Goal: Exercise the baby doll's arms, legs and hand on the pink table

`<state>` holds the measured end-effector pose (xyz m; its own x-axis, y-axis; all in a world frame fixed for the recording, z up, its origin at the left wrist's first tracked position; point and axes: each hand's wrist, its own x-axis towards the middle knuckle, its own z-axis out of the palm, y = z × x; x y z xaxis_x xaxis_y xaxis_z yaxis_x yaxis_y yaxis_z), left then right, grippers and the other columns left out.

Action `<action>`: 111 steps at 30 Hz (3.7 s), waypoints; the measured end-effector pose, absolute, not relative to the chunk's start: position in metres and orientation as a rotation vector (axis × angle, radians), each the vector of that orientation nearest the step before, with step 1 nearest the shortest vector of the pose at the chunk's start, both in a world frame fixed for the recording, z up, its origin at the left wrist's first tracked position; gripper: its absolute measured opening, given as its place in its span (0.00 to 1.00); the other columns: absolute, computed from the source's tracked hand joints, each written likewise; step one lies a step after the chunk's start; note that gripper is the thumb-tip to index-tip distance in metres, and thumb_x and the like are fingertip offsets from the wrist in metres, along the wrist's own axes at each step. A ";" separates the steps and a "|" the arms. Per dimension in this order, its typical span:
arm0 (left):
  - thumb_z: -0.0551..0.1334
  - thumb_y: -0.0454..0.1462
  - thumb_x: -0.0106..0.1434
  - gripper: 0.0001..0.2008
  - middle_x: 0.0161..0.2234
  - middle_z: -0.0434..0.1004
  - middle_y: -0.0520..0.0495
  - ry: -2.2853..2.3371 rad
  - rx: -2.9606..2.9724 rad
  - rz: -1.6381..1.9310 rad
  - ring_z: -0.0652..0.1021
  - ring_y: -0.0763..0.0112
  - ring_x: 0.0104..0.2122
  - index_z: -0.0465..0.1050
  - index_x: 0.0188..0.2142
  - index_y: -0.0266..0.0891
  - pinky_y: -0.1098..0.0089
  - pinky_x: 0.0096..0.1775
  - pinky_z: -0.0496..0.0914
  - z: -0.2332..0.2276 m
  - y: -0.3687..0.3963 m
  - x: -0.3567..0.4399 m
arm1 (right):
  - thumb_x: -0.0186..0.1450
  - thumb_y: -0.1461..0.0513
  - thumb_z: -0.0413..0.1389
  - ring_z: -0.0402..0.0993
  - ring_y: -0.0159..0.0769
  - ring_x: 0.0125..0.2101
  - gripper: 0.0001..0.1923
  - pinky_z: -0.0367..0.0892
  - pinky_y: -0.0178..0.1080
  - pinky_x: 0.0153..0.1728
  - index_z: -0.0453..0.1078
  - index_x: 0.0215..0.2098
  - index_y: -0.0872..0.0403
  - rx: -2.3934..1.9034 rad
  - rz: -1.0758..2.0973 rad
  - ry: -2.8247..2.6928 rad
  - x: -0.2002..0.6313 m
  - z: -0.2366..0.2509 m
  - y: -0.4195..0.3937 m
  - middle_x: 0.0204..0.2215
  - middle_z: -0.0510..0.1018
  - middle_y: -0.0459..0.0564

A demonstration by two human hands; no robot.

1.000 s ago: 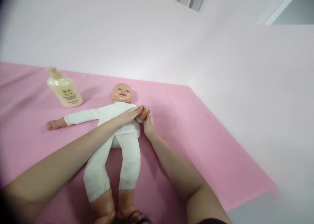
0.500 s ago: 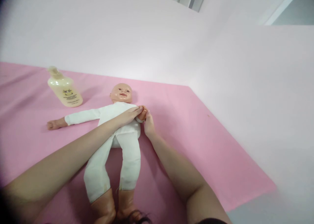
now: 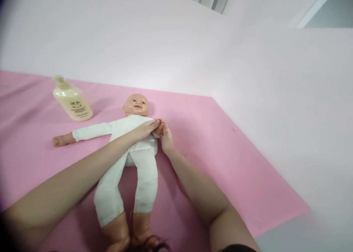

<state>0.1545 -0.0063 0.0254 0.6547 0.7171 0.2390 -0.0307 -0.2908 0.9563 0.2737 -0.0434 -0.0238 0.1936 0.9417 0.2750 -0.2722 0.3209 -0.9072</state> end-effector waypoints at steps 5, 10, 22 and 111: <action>0.50 0.60 0.62 0.30 0.33 0.76 0.47 0.570 1.769 0.812 0.74 0.64 0.37 0.71 0.37 0.36 0.64 0.45 0.67 0.026 -0.005 0.154 | 0.62 0.41 0.48 0.64 0.37 0.61 0.27 0.53 0.46 0.66 0.73 0.49 0.45 -0.858 1.002 -1.018 0.274 -0.023 -0.045 0.55 0.75 0.44; 0.50 0.59 0.63 0.30 0.33 0.76 0.47 0.569 1.777 0.827 0.74 0.64 0.38 0.72 0.38 0.35 0.64 0.46 0.66 0.026 -0.005 0.155 | 0.62 0.41 0.49 0.65 0.37 0.60 0.27 0.53 0.46 0.65 0.73 0.48 0.45 -0.836 1.002 -1.025 0.274 -0.023 -0.043 0.54 0.75 0.44; 0.51 0.60 0.62 0.30 0.35 0.77 0.46 0.590 1.776 0.833 0.74 0.61 0.40 0.72 0.40 0.36 0.62 0.47 0.66 0.026 -0.006 0.154 | 0.62 0.41 0.48 0.65 0.37 0.60 0.27 0.53 0.46 0.66 0.73 0.49 0.45 -0.869 0.998 -1.020 0.275 -0.026 -0.041 0.55 0.75 0.44; 0.50 0.59 0.63 0.30 0.34 0.77 0.46 0.599 1.791 0.816 0.74 0.62 0.39 0.72 0.41 0.35 0.63 0.46 0.67 0.026 -0.005 0.154 | 0.63 0.39 0.46 0.66 0.38 0.59 0.29 0.53 0.46 0.66 0.72 0.50 0.46 -0.879 0.947 -1.068 0.273 -0.020 -0.045 0.54 0.75 0.45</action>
